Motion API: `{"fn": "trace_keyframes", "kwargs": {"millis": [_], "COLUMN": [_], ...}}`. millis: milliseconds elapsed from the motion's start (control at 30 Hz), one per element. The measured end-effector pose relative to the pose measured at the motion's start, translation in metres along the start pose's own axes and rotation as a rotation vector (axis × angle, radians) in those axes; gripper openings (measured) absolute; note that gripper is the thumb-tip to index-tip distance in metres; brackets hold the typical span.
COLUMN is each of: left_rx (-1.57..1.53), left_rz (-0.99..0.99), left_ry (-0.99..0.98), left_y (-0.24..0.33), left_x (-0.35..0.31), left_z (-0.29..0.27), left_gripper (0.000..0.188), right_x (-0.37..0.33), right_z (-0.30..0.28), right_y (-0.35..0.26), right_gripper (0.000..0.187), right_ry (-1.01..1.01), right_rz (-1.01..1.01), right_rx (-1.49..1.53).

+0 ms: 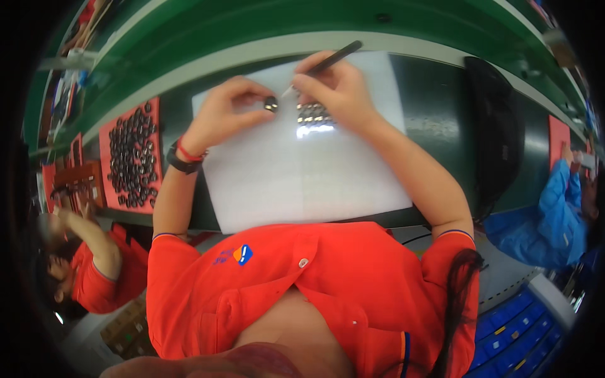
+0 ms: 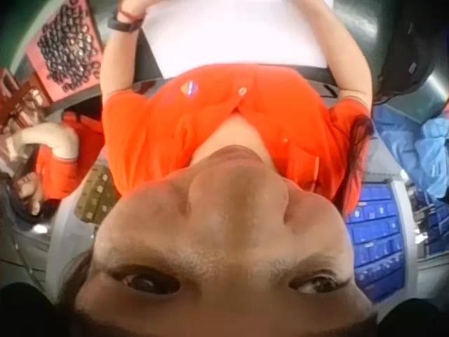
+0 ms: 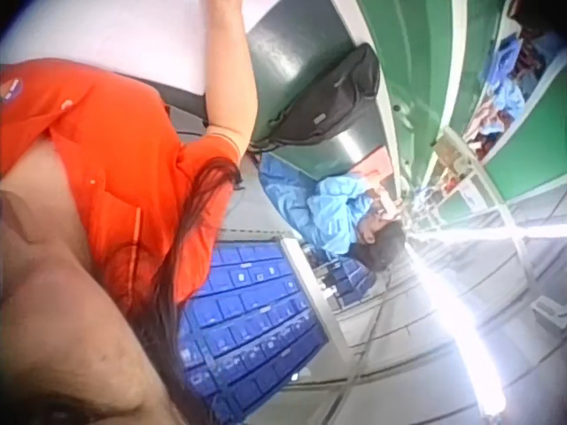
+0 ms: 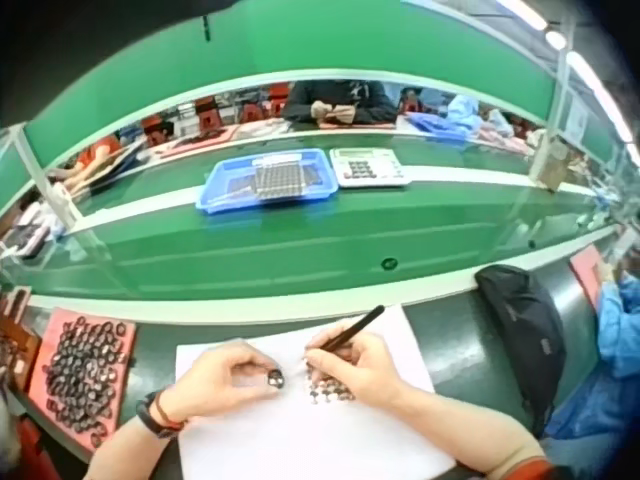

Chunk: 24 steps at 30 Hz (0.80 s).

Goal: The person assembles electronic components by using tweezers to remove small metal parts from a sheet and insert them into plastic casings.

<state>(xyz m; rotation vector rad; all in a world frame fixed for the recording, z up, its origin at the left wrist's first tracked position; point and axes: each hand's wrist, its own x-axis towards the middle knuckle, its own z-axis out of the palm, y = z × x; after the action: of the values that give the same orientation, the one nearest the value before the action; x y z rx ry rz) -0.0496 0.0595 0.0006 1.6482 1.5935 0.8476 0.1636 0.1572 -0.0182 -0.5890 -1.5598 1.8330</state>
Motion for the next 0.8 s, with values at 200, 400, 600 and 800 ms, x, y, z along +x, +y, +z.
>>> {"fn": "trace_keyframes", "kwargs": {"millis": [200,400,600,800], "left_rx": [0.329,0.607,0.514,0.224], "left_rz": [0.23,0.014,0.198,0.513], "left_ry": [0.439,0.527,0.504,0.087], "left_y": [-0.035,-0.09,-0.033,0.047], "left_x": [0.071,0.104,0.077,0.044], "left_z": [-0.03,-0.041,-0.015,0.072], "left_gripper": [0.032,0.03,0.04,0.04], "right_x": [0.001,-0.015,-0.054,-0.065], "right_z": [-0.01,-0.035,-0.064,-0.073], "right_y": [-0.014,-0.037,-0.03,-0.024], "right_gripper": [0.02,0.024,0.016,0.017], "right_ry": [0.16,0.161,0.167,0.222], "right_rz": [-0.177,-0.084,0.023,0.024], "right_rx": [0.026,-0.159,-0.286,-0.266]}}
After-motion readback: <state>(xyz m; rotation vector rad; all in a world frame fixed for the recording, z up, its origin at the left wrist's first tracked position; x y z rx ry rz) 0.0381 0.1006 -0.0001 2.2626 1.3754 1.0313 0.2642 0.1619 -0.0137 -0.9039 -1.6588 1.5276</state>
